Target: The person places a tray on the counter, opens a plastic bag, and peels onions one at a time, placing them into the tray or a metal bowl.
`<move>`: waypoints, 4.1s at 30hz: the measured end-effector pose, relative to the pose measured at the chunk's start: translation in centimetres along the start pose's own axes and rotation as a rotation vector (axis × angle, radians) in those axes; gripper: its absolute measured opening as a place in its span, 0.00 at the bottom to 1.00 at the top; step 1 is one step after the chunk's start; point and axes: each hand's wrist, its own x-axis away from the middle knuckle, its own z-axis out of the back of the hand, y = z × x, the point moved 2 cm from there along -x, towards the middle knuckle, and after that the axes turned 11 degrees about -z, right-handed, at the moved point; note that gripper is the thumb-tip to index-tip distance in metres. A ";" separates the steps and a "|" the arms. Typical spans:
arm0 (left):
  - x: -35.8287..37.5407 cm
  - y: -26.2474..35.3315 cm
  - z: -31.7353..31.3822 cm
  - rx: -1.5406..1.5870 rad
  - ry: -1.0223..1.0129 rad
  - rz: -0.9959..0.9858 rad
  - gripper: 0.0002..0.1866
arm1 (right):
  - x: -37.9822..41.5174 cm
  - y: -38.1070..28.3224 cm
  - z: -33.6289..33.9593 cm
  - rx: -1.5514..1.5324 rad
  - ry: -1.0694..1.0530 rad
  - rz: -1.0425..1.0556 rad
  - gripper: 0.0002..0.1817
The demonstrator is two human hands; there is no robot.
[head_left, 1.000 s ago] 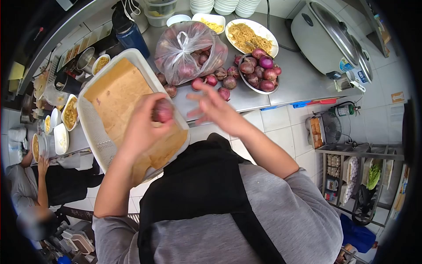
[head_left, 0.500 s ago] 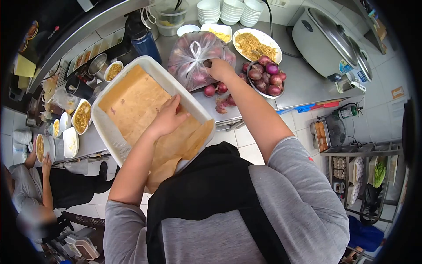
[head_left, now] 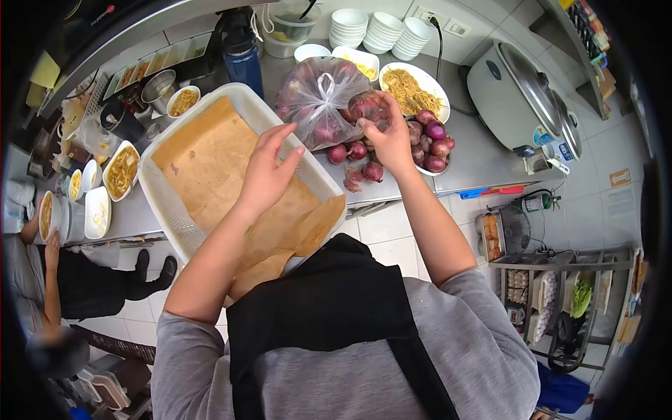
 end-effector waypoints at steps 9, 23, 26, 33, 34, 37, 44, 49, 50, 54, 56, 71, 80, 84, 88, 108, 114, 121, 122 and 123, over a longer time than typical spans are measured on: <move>1.8 -1.8 -0.2 0.533 -0.156 0.591 0.12 | -3.5 4.3 -0.5 0.388 -0.098 -0.138 0.24; 0.6 -0.5 -1.6 -0.316 -0.292 -0.132 0.15 | -3.4 4.9 -0.7 0.372 -0.139 0.121 0.30; -1.1 0.9 -1.8 -0.202 -0.143 -0.081 0.12 | -0.8 1.5 1.7 0.071 -0.087 -0.052 0.29; -4.6 0.4 -2.4 0.556 0.055 0.457 0.22 | 1.9 1.3 0.5 -0.273 -0.253 -0.094 0.19; -4.7 0.3 -2.5 0.479 0.016 0.456 0.23 | 0.8 2.7 1.0 -0.137 -0.158 -0.163 0.17; -4.4 -0.5 -1.8 0.368 -0.036 0.401 0.21 | 0.6 4.0 1.1 0.017 -0.090 -0.213 0.12; 5.6 -1.9 11.5 -1.145 0.229 -0.115 0.34 | 7.5 3.0 -2.9 0.371 -0.228 -0.137 0.26; 16.4 -5.7 14.0 0.204 0.574 0.657 0.34 | 9.8 3.6 -5.8 0.289 -0.463 -0.418 0.23; 17.4 -5.9 14.0 0.219 0.563 0.658 0.34 | 10.2 4.0 -6.4 0.248 -0.472 -0.358 0.21; 20.6 -6.4 13.6 0.543 0.564 0.783 0.34 | 13.0 1.7 -5.1 0.186 -0.482 -0.284 0.20; 20.7 -4.9 13.1 0.498 0.597 0.730 0.35 | 15.2 -1.2 -3.8 0.109 -0.484 -0.407 0.19; 12.6 9.0 4.5 0.355 0.398 0.456 0.29 | 23.5 -1.6 12.1 0.041 -0.077 -0.225 0.20; 1.3 19.4 -14.9 0.470 -0.155 0.041 0.33 | 30.1 -1.5 36.8 -0.155 0.280 -0.444 0.18; -2.6 15.8 -17.5 -0.142 -0.323 -0.186 0.34 | 33.1 0.9 42.8 -0.098 0.493 -0.440 0.17; -7.1 7.3 -15.0 -0.569 -0.435 -0.273 0.30 | 34.2 4.0 45.4 0.007 0.615 -0.520 0.18; -14.7 0.8 -9.6 -0.747 -0.930 -0.437 0.18 | 21.2 16.5 48.4 -0.254 0.655 -0.823 0.21; -15.2 2.2 -9.1 -1.001 -1.035 -0.214 0.29 | 20.8 16.4 47.8 -0.292 0.636 -0.808 0.21; -14.2 -0.3 -9.3 -1.138 -1.146 -0.294 0.34 | 20.0 16.7 46.0 -0.214 0.688 -0.759 0.20; -14.2 0.1 -9.3 -1.098 -1.101 -0.297 0.31 | 19.7 16.8 45.7 -0.196 0.687 -0.756 0.20; -14.1 0.5 -9.3 -1.060 -1.055 -0.299 0.28 | 19.5 16.9 45.6 -0.178 0.687 -0.752 0.20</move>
